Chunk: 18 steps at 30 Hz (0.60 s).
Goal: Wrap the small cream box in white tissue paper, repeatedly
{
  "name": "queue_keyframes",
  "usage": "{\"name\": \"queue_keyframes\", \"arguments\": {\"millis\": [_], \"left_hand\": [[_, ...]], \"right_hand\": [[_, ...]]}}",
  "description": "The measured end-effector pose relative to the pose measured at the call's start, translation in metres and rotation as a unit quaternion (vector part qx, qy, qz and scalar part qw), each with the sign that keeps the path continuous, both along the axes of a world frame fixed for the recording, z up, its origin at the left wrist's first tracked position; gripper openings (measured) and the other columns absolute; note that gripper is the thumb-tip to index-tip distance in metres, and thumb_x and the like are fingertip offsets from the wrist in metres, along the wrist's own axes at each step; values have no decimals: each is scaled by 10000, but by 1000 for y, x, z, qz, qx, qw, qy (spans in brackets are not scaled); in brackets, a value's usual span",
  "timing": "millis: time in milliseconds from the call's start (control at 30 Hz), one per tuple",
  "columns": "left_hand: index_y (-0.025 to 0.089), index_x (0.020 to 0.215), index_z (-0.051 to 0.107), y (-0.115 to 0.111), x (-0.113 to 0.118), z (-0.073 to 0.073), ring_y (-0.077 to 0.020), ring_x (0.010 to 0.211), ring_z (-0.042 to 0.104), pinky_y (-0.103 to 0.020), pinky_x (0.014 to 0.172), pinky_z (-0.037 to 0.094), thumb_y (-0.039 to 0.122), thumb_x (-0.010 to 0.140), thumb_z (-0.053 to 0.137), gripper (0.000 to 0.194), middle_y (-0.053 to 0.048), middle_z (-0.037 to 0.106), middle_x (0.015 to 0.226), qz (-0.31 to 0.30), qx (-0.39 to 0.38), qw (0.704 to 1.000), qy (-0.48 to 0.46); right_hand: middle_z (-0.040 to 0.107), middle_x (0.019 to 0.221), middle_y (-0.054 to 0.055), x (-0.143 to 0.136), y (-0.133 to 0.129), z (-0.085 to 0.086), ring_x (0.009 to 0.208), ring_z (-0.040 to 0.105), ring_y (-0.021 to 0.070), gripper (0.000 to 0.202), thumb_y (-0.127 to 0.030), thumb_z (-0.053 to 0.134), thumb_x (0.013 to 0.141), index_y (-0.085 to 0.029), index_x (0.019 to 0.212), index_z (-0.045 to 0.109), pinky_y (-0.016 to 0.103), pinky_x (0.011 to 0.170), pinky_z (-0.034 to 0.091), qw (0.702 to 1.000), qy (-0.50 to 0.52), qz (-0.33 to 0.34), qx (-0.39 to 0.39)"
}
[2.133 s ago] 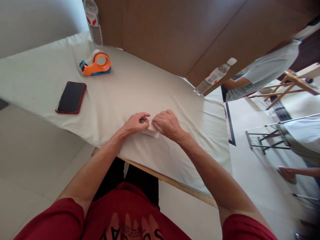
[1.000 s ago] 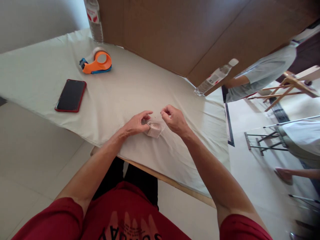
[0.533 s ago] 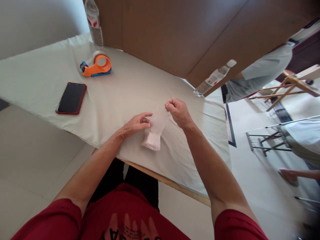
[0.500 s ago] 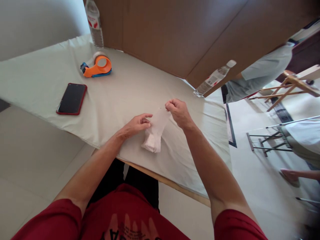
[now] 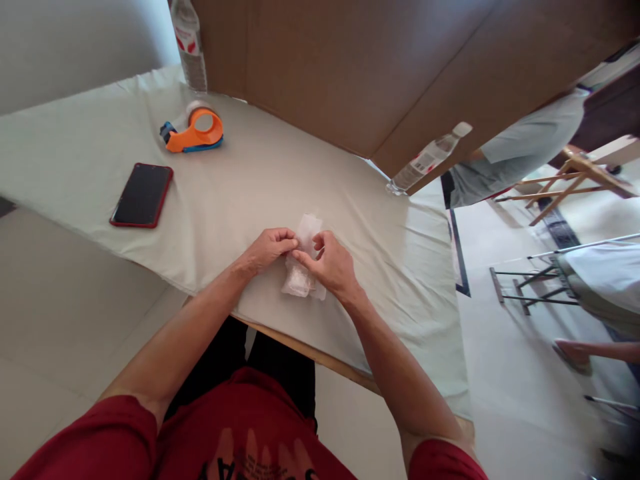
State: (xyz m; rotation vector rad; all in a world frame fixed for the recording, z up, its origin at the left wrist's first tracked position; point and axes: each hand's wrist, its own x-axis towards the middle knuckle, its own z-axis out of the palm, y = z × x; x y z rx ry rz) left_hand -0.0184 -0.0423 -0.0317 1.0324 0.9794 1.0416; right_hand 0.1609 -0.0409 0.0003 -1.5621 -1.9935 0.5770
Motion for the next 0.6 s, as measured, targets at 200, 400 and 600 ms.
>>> {"name": "queue_keyframes", "arguments": {"millis": [200, 400, 600], "left_hand": [[176, 732, 568, 5, 3, -2, -96, 614, 517, -233, 642, 448, 275, 727, 639, 122, 28, 565, 670, 48, -35, 997, -55], [179, 805, 585, 6, 1, -1, -102, 638, 521, -237, 643, 445, 279, 798, 620, 106, 24, 586, 717, 167, 44, 984, 36], [203, 701, 534, -5, 1, 4, -113, 606, 448, -256, 603, 387, 481, 778, 696, 330, 46, 488, 622, 170, 154, 951, 207]], "right_hand": [[574, 663, -14, 1, 7, -18, 665, 519, 155, 261, -439, 543, 847, -228, 694, 539, 303, 681, 452, 974, 221, -26, -35], [733, 805, 45, 12, 12, -36, 764, 680, 217, 321, -533, 693, 748, -230, 836, 634, 371, 747, 556, 851, 495, -84, -154], [782, 1036, 59, 8, 4, -36, 1002, 733, 267, 396, -581, 685, 788, -243, 994, 661, 447, 897, 578, 822, 530, -15, -207]]}}
